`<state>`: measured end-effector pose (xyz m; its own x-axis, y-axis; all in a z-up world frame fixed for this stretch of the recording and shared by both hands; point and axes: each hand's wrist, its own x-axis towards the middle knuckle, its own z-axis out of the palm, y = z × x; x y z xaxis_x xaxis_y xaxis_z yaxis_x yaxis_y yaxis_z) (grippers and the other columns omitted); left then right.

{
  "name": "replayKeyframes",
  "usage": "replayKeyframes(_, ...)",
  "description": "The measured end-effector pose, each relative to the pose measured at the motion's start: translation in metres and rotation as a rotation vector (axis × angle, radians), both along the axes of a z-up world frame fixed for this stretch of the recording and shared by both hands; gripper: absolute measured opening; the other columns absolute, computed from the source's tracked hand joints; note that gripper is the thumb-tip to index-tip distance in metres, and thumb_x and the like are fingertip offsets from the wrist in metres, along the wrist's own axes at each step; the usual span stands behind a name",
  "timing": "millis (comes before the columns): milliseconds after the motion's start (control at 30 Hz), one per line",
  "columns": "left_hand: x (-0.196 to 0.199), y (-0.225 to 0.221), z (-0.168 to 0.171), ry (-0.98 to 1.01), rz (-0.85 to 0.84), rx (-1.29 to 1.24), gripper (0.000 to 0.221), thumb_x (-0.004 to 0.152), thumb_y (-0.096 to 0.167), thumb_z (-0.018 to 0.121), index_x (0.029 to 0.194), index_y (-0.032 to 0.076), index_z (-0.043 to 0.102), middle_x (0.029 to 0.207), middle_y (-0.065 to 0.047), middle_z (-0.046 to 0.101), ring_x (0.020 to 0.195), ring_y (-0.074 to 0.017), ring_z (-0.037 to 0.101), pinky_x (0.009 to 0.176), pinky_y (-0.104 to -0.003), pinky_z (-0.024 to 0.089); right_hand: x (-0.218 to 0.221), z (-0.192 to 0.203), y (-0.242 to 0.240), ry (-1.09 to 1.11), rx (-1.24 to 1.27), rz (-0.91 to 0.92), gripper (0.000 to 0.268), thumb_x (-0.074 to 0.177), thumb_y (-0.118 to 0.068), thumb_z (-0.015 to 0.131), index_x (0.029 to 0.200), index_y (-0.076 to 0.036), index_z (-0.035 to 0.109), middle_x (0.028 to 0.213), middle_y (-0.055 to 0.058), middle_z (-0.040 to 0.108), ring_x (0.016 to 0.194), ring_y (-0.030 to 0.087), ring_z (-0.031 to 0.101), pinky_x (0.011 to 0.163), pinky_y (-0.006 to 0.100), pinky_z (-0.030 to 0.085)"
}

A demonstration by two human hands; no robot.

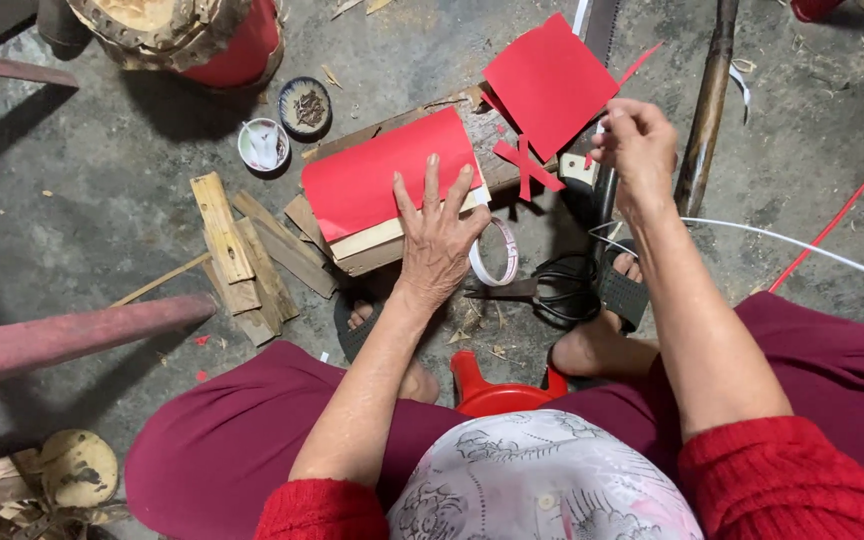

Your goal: Applying red paper to a wooden frame using double-sided tape and trimming it with scissors

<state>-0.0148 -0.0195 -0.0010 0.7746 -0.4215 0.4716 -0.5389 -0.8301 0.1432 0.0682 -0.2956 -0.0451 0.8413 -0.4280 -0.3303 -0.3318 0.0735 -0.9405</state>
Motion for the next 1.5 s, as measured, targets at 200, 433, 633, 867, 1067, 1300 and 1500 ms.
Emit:
replayKeyframes(200, 0.004, 0.000, 0.001, 0.001, -0.012, -0.026, 0.006, 0.094, 0.012, 0.062, 0.096, 0.017, 0.059, 0.138, -0.016, 0.057, 0.142, -0.0512, 0.037, 0.104, -0.084, 0.025, -0.048, -0.028, 0.025, 0.026, -0.688, 0.549, 0.018, 0.100, -0.017, 0.063, 0.092, -0.009, 0.077, 0.078, 0.019, 0.071, 0.082, 0.044, 0.071, 0.068, 0.051, 0.055)
replayKeyframes(433, 0.004, -0.003, -0.001, -0.033, 0.002, -0.034, 0.009, 0.092, 0.010, 0.063, 0.097, 0.017, 0.059, 0.137, -0.018, 0.057, 0.141, -0.0529, 0.039, 0.103, -0.085, 0.027, -0.159, -0.084, 0.035, -0.081, -1.543, 1.564, 0.033, 0.092, -0.012, 0.058, 0.114, -0.032, 0.072, 0.099, 0.002, 0.069, 0.095, 0.026, 0.068, 0.063, 0.043, 0.059)
replayKeyframes(633, 0.001, -0.005, 0.004, -0.063, 0.010, -0.064, 0.015, 0.090, 0.006, 0.065, 0.095, 0.017, 0.057, 0.133, -0.020, 0.058, 0.139, -0.0536, 0.040, 0.101, -0.086, 0.028, -0.186, -0.149, 0.028, -0.117, -1.764, 1.746, 0.044, 0.097, -0.021, 0.051, 0.141, -0.021, 0.046, 0.115, 0.005, 0.055, 0.110, 0.031, 0.049, 0.078, 0.045, 0.047)
replayKeyframes(867, 0.000, -0.003, 0.007, -0.037, 0.000, -0.087, 0.013, 0.091, 0.009, 0.067, 0.095, 0.018, 0.059, 0.136, -0.018, 0.057, 0.142, -0.0508, 0.037, 0.103, -0.086, 0.027, -0.203, -0.170, 0.007, -0.105, -1.836, 1.548, 0.040, 0.085, -0.016, 0.064, 0.124, -0.016, 0.058, 0.100, 0.014, 0.054, 0.087, 0.037, 0.053, 0.060, 0.053, 0.039)
replayKeyframes(1067, 0.000, -0.001, 0.006, 0.004, -0.006, -0.104, 0.007, 0.095, 0.014, 0.062, 0.097, 0.020, 0.058, 0.136, -0.016, 0.057, 0.144, -0.0486, 0.037, 0.105, -0.085, 0.024, -0.146, -0.026, -0.063, 0.367, -1.507, 1.794, 0.029, 0.087, -0.007, 0.072, 0.115, -0.012, 0.070, 0.094, 0.014, 0.075, 0.085, 0.029, 0.075, 0.062, 0.044, 0.053)
replayKeyframes(1300, 0.000, 0.006, 0.007, 0.094, -0.092, -0.192, 0.018, 0.103, 0.002, 0.059, 0.097, 0.019, 0.059, 0.144, -0.019, 0.052, 0.145, -0.0513, 0.032, 0.111, -0.085, 0.016, -0.106, 0.024, -0.263, 0.949, -1.015, 1.815, 0.087, 0.074, -0.013, 0.060, 0.149, -0.052, 0.042, 0.088, -0.015, 0.076, 0.082, 0.003, 0.069, 0.076, 0.018, 0.052)
replayKeyframes(1500, -0.002, 0.008, 0.010, 0.178, -0.102, -0.211, 0.025, 0.098, -0.005, 0.056, 0.104, 0.020, 0.055, 0.146, -0.022, 0.049, 0.148, -0.0503, 0.028, 0.111, -0.085, 0.013, -0.088, -0.077, -0.469, 0.404, 0.296, 1.097, 0.107, 0.062, -0.019, 0.095, 0.155, -0.016, 0.042, 0.063, 0.019, 0.070, 0.051, 0.038, 0.088, 0.040, 0.044, 0.073)
